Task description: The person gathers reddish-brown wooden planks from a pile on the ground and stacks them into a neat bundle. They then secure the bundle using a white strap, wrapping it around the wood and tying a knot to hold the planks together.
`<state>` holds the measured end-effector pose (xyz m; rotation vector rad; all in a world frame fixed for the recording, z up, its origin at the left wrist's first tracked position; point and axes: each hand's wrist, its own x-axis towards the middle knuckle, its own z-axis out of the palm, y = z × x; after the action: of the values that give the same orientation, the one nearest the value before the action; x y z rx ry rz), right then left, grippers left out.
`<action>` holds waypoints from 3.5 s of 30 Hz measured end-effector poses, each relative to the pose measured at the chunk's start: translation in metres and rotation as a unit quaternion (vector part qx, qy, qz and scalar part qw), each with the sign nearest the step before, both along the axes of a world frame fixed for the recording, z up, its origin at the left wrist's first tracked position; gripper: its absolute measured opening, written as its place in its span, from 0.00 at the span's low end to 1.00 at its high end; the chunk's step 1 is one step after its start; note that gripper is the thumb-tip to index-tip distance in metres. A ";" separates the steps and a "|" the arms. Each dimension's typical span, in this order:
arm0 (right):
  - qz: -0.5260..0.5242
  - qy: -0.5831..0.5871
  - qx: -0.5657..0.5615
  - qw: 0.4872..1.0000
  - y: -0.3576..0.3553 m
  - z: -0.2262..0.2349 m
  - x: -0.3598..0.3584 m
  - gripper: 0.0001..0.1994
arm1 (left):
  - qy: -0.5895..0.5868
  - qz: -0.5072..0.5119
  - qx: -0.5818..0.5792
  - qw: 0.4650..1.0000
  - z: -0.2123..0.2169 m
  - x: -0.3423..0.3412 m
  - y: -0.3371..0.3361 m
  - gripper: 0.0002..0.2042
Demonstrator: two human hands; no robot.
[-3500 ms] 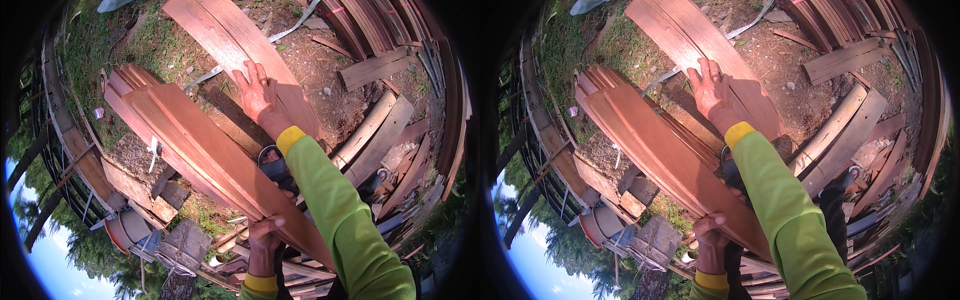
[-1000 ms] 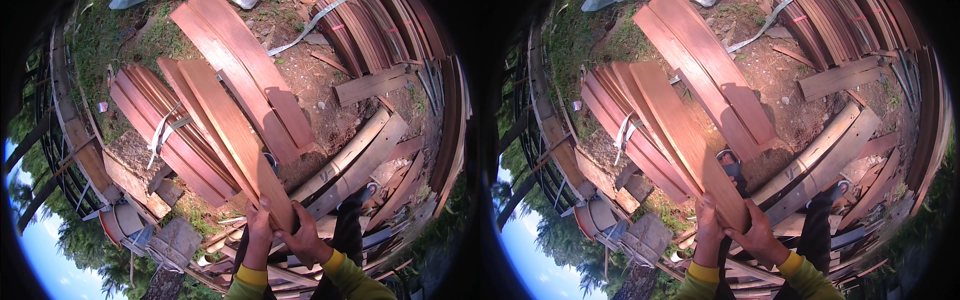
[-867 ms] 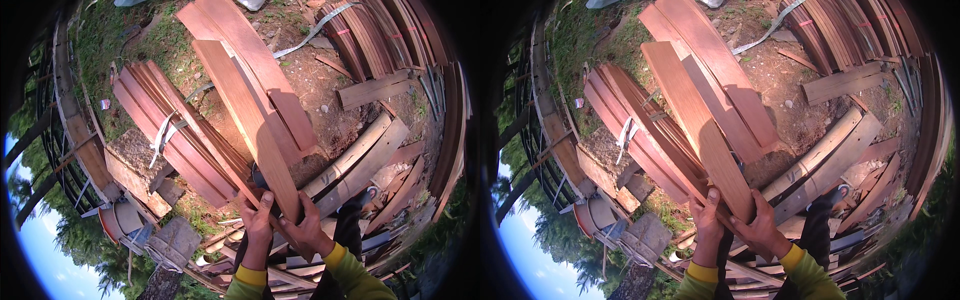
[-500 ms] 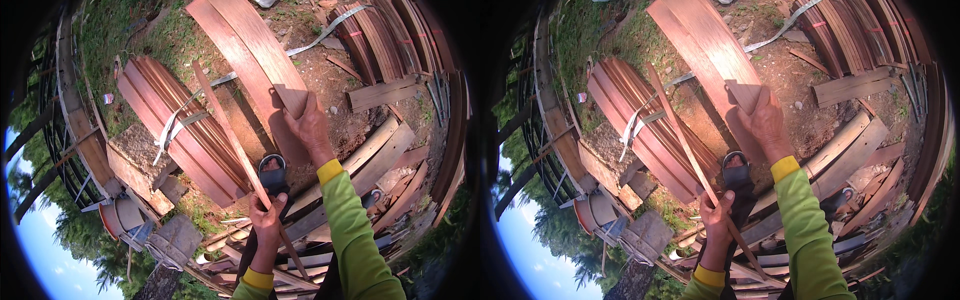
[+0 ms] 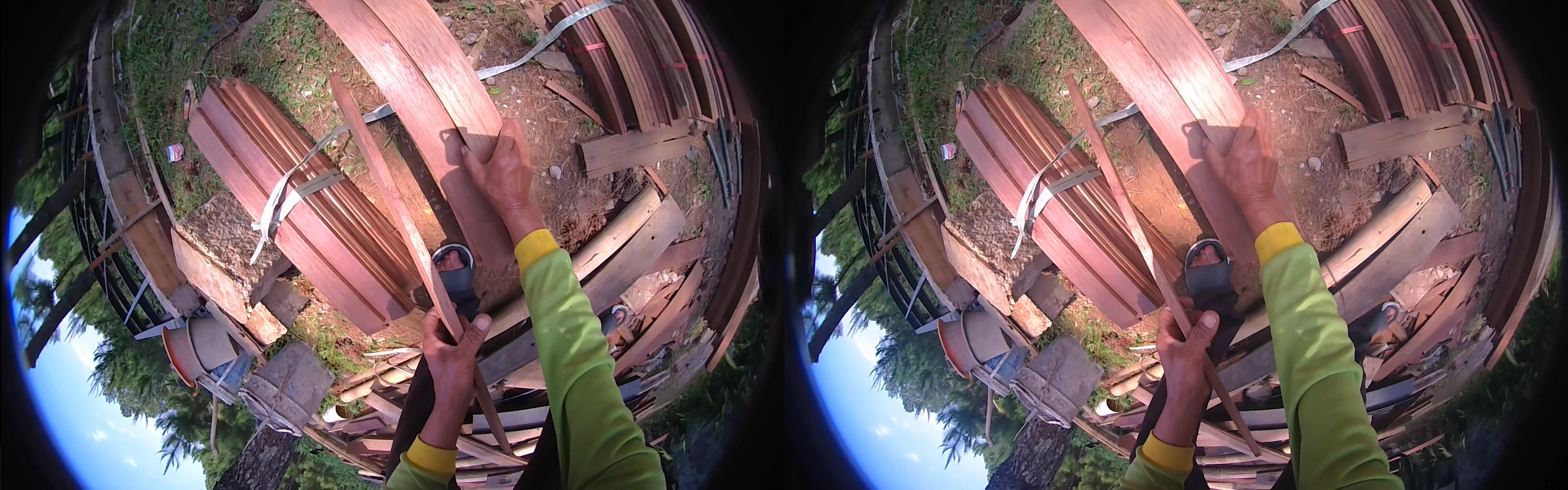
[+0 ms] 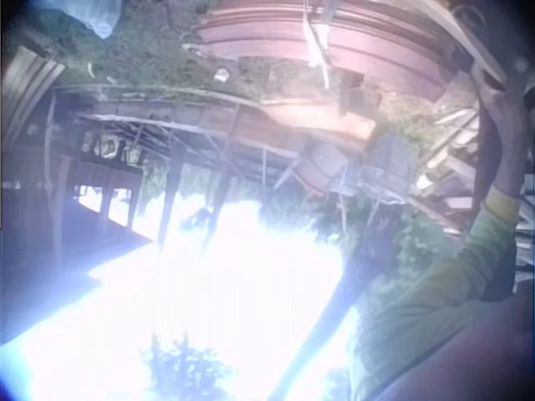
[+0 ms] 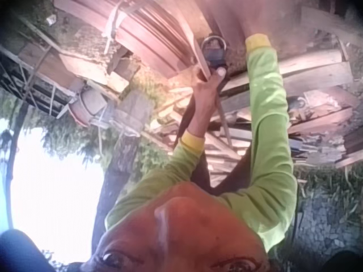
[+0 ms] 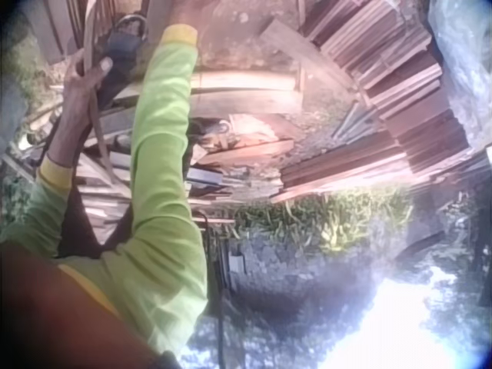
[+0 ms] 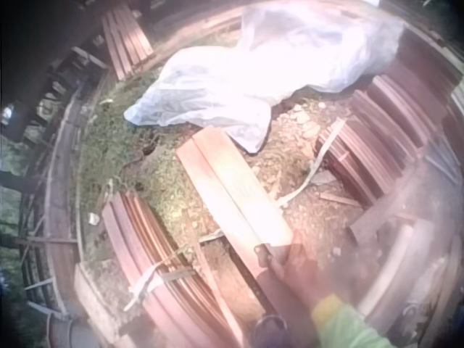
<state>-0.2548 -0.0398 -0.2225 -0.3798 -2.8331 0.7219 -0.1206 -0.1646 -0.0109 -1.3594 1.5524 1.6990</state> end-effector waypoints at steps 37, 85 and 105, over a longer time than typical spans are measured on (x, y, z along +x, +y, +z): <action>-0.337 -0.183 -0.555 0.738 -0.032 0.053 0.211 0.12 | 0.146 -0.342 -0.391 0.842 -0.176 -0.196 0.017 0.40; -0.141 -0.198 -0.312 0.918 0.076 0.041 0.164 0.25 | 0.060 -0.242 -0.064 0.966 -0.148 -0.116 0.005 0.55; -0.346 -0.380 -0.247 0.821 0.173 0.347 0.536 0.23 | 0.036 -0.791 -0.120 0.599 0.139 0.117 -0.005 0.24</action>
<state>0.2811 0.1330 0.1249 -2.0519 -2.6616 1.3152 -0.0034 -0.1694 0.1278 0.3416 1.9235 0.3243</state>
